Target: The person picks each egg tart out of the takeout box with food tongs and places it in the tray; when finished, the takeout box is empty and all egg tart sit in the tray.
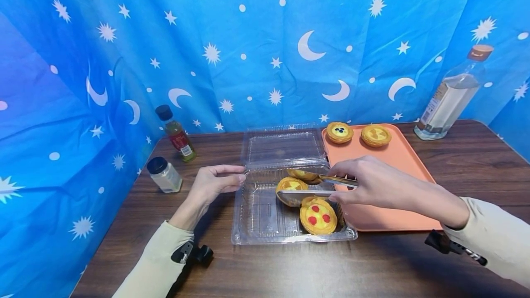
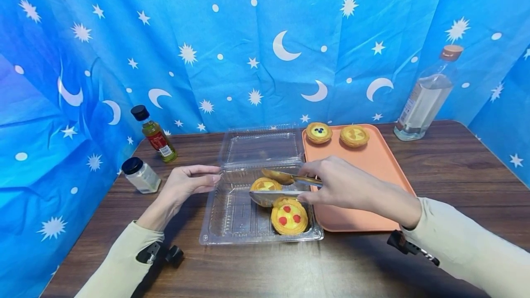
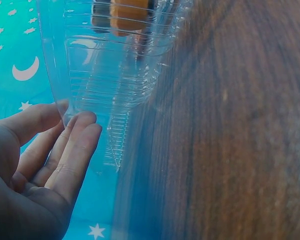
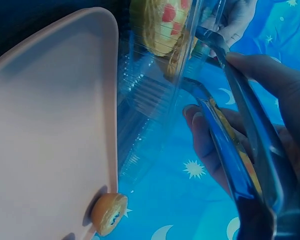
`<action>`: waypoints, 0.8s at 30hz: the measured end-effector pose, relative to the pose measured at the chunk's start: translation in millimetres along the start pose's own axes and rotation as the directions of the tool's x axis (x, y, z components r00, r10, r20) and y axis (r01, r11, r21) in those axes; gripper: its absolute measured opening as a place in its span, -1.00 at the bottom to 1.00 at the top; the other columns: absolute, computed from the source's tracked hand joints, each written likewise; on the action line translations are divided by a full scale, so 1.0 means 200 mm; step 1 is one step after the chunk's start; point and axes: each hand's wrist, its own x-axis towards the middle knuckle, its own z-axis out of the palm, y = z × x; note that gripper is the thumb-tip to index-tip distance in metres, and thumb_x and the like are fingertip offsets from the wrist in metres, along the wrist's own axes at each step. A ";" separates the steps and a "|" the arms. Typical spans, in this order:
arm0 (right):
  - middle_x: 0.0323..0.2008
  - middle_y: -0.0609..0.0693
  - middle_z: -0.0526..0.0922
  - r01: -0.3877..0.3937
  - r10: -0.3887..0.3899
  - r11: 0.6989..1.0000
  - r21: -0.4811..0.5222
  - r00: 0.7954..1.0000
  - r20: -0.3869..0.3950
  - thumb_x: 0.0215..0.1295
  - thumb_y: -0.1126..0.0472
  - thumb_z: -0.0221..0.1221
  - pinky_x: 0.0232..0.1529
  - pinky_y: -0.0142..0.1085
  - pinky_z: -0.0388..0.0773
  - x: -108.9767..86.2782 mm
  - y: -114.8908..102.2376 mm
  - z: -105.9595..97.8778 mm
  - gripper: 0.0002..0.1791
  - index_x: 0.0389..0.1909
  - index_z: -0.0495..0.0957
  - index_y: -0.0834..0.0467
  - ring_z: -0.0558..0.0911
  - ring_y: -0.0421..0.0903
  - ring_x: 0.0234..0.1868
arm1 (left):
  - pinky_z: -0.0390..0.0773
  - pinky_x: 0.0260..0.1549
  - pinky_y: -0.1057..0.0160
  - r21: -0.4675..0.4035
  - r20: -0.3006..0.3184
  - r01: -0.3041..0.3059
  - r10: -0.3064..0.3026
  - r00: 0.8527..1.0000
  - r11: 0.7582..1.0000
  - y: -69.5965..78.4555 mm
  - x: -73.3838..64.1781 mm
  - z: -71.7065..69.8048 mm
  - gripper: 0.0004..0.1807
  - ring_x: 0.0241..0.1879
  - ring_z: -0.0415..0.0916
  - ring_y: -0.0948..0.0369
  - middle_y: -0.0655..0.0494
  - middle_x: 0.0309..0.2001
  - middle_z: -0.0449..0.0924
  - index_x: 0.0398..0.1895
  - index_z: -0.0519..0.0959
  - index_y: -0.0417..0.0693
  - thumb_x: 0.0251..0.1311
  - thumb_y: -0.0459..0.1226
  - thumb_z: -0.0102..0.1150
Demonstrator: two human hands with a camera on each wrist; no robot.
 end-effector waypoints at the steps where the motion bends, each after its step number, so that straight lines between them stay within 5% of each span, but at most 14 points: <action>1: -0.05 -0.06 0.78 -0.003 0.003 1.000 0.001 1.000 -0.003 0.32 -0.05 0.48 -0.30 -0.25 0.69 0.00 0.00 0.00 -0.51 0.11 0.71 0.19 0.68 -0.27 -0.27 | 0.78 -0.04 0.10 -0.001 0.000 -0.001 0.001 1.000 1.000 0.00 0.00 0.00 -0.66 -0.14 0.80 0.11 -0.20 -0.07 0.79 0.10 0.70 -0.44 0.27 -0.50 0.41; 9: -0.10 -0.12 0.77 -0.002 0.002 1.000 0.003 0.999 -0.048 0.30 -0.04 0.50 -0.34 -0.29 0.66 -0.02 0.00 -0.03 -0.50 0.11 0.72 0.18 0.62 -0.33 -0.33 | 0.77 -0.01 0.06 0.010 0.002 -0.006 0.006 1.000 1.000 0.01 0.00 0.00 -0.66 -0.13 0.79 0.11 -0.19 -0.06 0.79 0.10 0.70 -0.42 0.28 -0.47 0.41; 18: -0.26 -0.24 0.73 0.045 -0.047 0.999 -0.018 0.991 -0.129 0.25 0.06 0.54 -0.58 -0.39 0.41 -0.05 0.02 -0.08 -0.56 0.07 0.73 0.16 0.43 -0.41 -0.56 | 0.78 -0.01 0.07 -0.005 0.001 -0.007 0.007 1.000 1.000 0.00 0.00 0.00 -0.67 -0.12 0.79 0.10 -0.21 -0.06 0.79 0.10 0.69 -0.45 0.28 -0.49 0.40; 24: -0.24 -0.26 0.69 0.015 -0.018 1.000 -0.022 0.990 -0.141 0.26 0.08 0.54 -0.46 -0.36 0.53 -0.07 0.02 -0.13 -0.55 0.12 0.72 0.15 0.51 -0.35 -0.43 | 0.78 -0.04 0.12 -0.005 0.001 -0.007 0.007 1.000 1.000 0.00 0.00 0.00 -0.67 -0.12 0.79 0.10 -0.22 -0.06 0.79 0.10 0.69 -0.45 0.29 -0.49 0.40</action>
